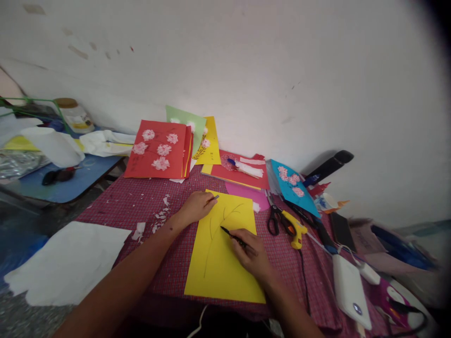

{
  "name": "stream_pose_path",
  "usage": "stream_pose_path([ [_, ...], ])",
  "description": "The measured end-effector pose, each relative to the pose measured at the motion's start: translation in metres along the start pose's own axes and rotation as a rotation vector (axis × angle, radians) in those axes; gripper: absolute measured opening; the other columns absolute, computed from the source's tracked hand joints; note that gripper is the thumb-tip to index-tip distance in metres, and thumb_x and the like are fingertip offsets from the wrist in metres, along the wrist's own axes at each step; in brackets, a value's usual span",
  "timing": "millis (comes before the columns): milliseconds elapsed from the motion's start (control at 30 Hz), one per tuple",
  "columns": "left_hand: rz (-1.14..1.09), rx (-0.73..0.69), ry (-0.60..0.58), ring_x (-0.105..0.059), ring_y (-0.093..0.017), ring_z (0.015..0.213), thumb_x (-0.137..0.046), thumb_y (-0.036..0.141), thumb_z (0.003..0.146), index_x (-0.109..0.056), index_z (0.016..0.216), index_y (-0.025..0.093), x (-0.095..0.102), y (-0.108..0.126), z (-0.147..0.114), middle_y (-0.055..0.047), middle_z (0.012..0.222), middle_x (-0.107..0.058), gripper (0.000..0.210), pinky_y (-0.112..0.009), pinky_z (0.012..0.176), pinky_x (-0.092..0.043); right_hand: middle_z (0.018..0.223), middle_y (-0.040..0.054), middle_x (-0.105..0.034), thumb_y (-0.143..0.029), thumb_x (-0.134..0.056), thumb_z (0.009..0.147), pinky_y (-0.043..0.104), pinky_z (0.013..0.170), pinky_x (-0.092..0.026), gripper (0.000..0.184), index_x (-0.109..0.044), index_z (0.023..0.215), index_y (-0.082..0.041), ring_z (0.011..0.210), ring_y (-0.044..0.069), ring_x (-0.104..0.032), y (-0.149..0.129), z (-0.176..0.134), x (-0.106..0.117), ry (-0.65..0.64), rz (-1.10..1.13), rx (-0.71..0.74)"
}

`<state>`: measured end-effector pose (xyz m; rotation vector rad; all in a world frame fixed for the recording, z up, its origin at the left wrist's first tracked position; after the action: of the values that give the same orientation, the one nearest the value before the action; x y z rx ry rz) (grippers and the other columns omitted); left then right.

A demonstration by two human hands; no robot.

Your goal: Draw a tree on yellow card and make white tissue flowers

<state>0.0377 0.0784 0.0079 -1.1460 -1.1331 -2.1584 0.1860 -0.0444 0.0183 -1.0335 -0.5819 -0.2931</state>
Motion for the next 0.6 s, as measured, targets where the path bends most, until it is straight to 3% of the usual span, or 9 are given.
stream_pose_path([
  [600,-0.026,-0.005,-0.008,-0.055,-0.016,0.069,-0.044,0.034,0.095,-0.058,0.074,0.018,0.0032,0.0030,0.0002,-0.004,0.073,-0.063,0.031,-0.028,0.065,-0.035,0.092,0.0047,-0.068,-0.014,-0.056,0.087,0.031,0.072,-0.052,0.025,-0.063,0.109,-0.024,0.083,0.018,-0.065,0.0027,-0.0014,0.0003,0.017,0.010,-0.005],
])
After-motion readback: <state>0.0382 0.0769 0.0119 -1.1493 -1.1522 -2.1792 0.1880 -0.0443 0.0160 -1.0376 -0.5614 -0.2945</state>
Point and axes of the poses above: each hand's wrist, its own z-axis towards the middle knuckle, its own x-axis out of the back of the hand, y = z × x, the point moved 10 cm from there along z, towards the middle knuckle
